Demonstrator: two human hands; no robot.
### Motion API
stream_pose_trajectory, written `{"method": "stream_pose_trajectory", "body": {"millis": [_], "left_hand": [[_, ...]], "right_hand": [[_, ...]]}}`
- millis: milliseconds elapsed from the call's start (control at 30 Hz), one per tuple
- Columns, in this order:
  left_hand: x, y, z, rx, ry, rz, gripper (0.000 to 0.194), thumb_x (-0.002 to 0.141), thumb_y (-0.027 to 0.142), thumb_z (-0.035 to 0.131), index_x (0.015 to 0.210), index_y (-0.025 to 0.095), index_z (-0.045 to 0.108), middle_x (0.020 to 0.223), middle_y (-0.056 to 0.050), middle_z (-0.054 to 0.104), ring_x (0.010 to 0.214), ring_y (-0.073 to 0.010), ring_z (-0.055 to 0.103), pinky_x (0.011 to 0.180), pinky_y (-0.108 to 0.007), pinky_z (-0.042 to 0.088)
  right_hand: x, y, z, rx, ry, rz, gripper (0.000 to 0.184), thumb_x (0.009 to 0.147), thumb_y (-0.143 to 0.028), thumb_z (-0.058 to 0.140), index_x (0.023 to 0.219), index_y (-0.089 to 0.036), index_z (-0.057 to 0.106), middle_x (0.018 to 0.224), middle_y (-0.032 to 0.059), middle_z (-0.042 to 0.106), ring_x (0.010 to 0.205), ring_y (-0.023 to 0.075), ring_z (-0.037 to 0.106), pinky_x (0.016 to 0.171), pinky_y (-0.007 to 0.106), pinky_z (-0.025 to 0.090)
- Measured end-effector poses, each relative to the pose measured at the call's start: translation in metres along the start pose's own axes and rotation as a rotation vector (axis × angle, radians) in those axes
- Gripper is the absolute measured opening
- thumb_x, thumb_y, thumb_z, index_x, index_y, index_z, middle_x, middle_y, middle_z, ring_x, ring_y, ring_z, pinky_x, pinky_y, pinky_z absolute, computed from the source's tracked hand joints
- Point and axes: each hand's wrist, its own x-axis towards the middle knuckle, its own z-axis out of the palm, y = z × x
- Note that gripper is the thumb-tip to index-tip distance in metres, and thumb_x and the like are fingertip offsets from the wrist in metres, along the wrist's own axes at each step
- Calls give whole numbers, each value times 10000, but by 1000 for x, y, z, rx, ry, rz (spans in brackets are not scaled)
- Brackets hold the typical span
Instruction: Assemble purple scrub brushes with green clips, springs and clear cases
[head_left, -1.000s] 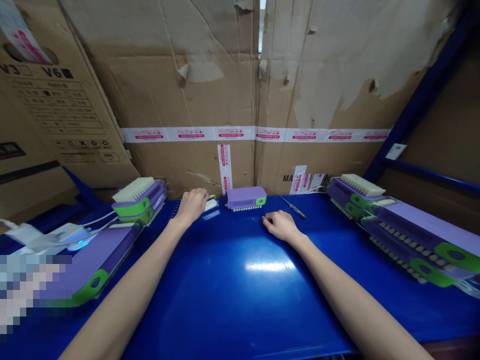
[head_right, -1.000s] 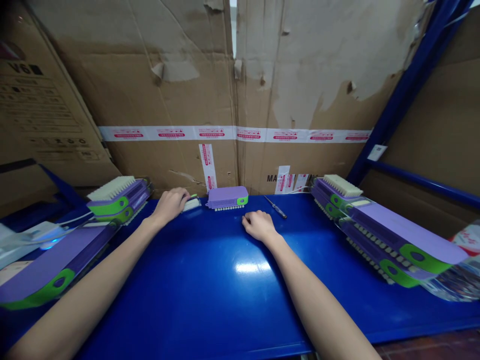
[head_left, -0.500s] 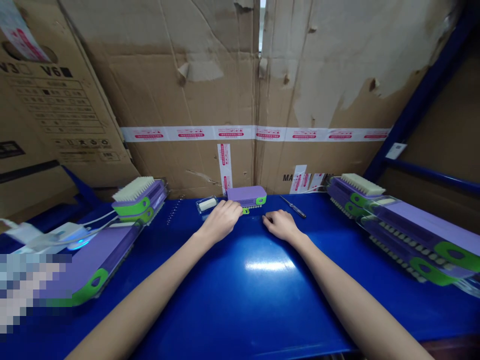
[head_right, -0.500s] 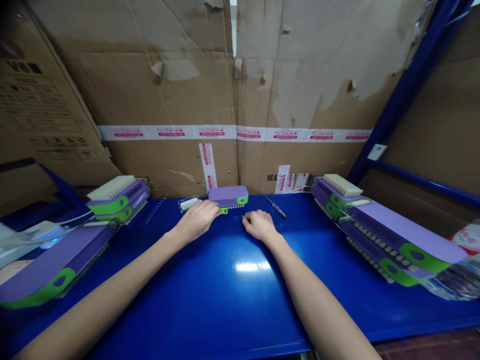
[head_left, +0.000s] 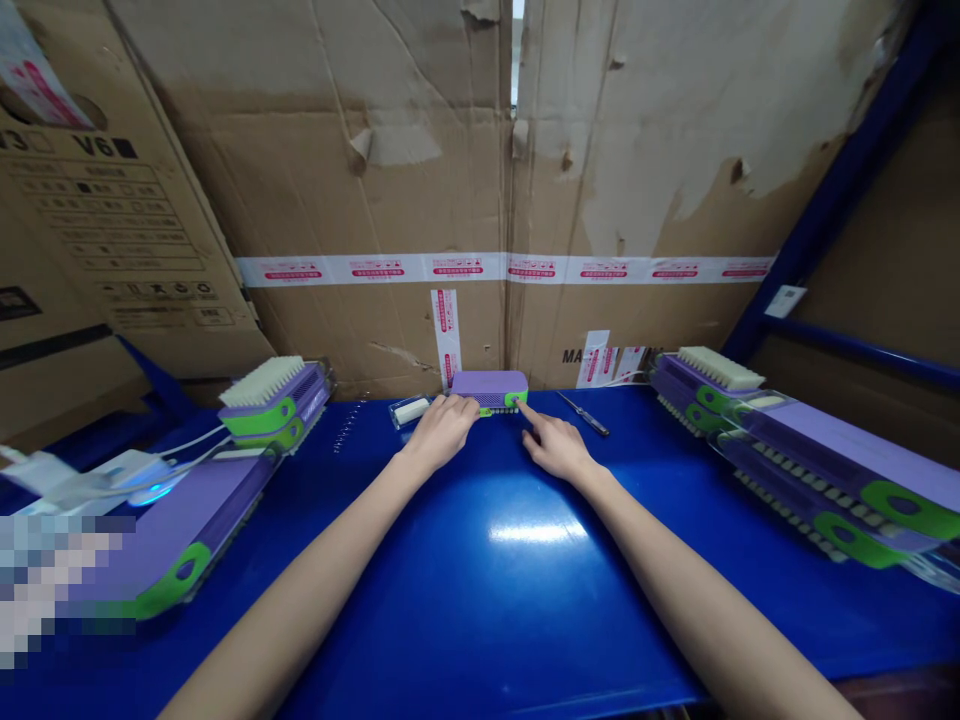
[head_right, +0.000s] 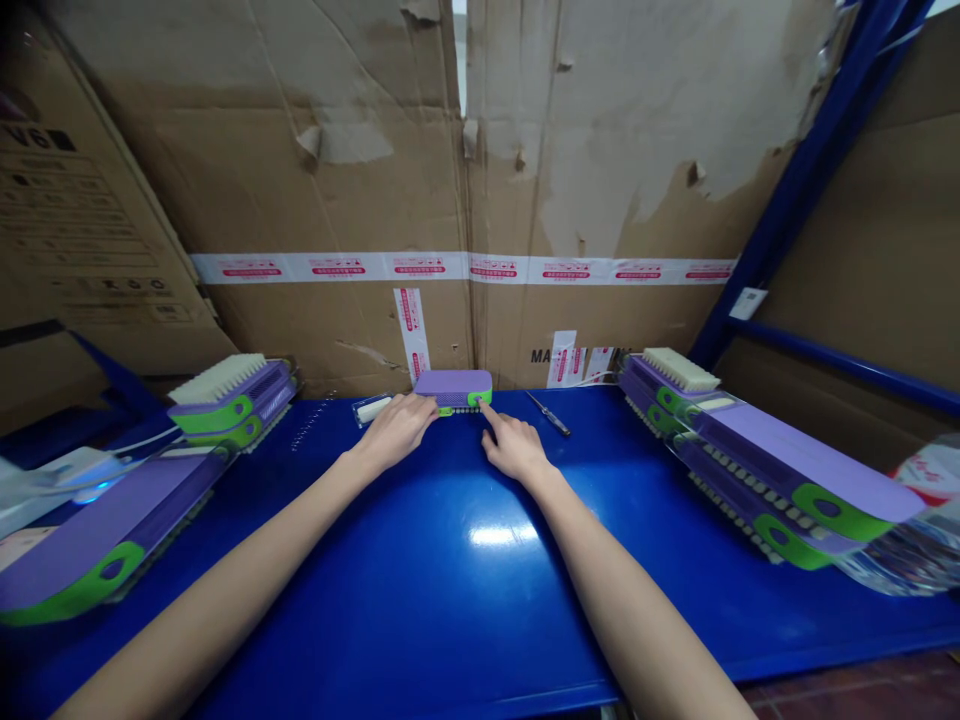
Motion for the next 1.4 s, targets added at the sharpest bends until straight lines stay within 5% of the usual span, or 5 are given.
{"method": "stream_pose_trajectory", "body": {"millis": [567, 833, 1033, 1167, 1400], "left_hand": [[-11, 36, 8, -33, 17, 250, 217, 917, 248, 435, 849, 148, 614, 886, -69, 639, 863, -198, 563, 729, -324, 378], [-18, -33, -15, 154, 114, -366, 360, 926, 295, 301, 889, 128, 618, 877, -136, 643, 853, -250, 574, 706, -343, 397], [-58, -95, -12, 247, -162, -869, 466, 840, 442, 405, 1047, 62, 578, 988, -230, 628, 924, -361, 585, 686, -397, 423], [-68, -101, -3, 169, -319, -914, 380, 827, 384, 436, 971, 82, 618, 986, -226, 645, 906, -358, 611, 717, -409, 423], [-60, -85, -12, 384, 98, -747, 454, 927, 339, 233, 1101, 60, 546, 936, -216, 607, 878, -324, 581, 703, -389, 399]], "right_hand": [[0, 3, 4, 124, 86, 3, 495, 881, -261, 361, 1373, -251, 417, 1261, 54, 603, 1038, 251, 620, 804, 341, 467], [0, 4, 4, 139, 91, -5, 476, 880, -258, 363, 1347, -238, 451, 1237, 63, 617, 1024, 259, 623, 801, 347, 470], [-1, 5, 5, 140, 101, -10, 463, 877, -259, 369, 1327, -233, 476, 1230, 64, 622, 1013, 265, 627, 788, 349, 471], [-1, 6, 6, 151, 116, -18, 459, 873, -255, 377, 1317, -231, 486, 1208, 63, 635, 1001, 260, 633, 784, 341, 470], [-2, 6, 5, 138, 186, -9, 432, 881, -271, 379, 1291, -230, 510, 1054, 57, 702, 878, 231, 667, 697, 302, 465]]}}
